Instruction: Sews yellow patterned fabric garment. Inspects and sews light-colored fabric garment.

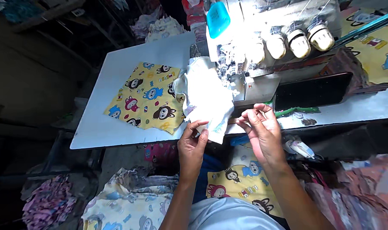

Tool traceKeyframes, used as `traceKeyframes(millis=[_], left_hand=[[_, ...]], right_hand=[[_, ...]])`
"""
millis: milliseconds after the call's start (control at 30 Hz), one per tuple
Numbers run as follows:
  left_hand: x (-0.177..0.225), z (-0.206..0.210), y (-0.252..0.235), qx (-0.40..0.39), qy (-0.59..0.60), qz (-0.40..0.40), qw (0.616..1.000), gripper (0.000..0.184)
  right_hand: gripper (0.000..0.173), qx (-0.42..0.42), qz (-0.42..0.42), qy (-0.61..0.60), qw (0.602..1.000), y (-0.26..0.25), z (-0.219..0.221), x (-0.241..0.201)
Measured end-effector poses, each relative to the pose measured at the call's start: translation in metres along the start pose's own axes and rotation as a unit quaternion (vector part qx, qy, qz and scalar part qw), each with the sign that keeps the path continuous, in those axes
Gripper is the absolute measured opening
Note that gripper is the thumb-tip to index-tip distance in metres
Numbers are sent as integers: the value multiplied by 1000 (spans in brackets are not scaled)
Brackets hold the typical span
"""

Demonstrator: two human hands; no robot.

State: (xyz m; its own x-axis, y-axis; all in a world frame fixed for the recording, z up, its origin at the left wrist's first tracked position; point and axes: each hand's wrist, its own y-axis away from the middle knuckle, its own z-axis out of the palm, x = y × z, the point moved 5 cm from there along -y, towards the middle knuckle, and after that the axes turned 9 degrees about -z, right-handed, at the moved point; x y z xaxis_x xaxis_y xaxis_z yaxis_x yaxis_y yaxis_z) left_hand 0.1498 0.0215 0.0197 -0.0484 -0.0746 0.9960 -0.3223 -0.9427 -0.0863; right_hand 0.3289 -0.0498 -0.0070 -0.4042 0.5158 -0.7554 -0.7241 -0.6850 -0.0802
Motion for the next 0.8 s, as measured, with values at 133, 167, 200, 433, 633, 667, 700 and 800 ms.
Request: traceKeyframes(millis=[133, 167, 200, 433, 633, 667, 700, 800], left_hand=[[-2, 6, -5, -114, 96, -96, 984, 42], [-1, 9, -5, -134, 121, -114, 977, 46], [0, 10, -5, -148, 139, -125, 971, 48], [4, 5, -7, -115, 42, -97, 988, 52], [11, 2, -8, -11, -63, 18, 998, 34], [11, 4, -8, 8, -57, 33, 998, 32], [11, 6, -8, 23, -50, 46, 997, 33], [8, 10, -9, 47, -53, 62, 996, 52]], right_hand=[[28, -88, 89, 38, 991, 7, 2, 13], [33, -107, 126, 29, 986, 9, 5, 18], [34, -120, 166, 5, 979, 12, 10, 21], [15, -62, 126, -19, 990, -6, 22, 17], [7, -86, -32, 123, 988, -12, 10, 3], [8, -87, -38, 128, 987, -12, 10, 3], [10, -88, -42, 132, 986, -11, 11, 2], [16, -88, -44, 151, 984, -8, 12, 2]])
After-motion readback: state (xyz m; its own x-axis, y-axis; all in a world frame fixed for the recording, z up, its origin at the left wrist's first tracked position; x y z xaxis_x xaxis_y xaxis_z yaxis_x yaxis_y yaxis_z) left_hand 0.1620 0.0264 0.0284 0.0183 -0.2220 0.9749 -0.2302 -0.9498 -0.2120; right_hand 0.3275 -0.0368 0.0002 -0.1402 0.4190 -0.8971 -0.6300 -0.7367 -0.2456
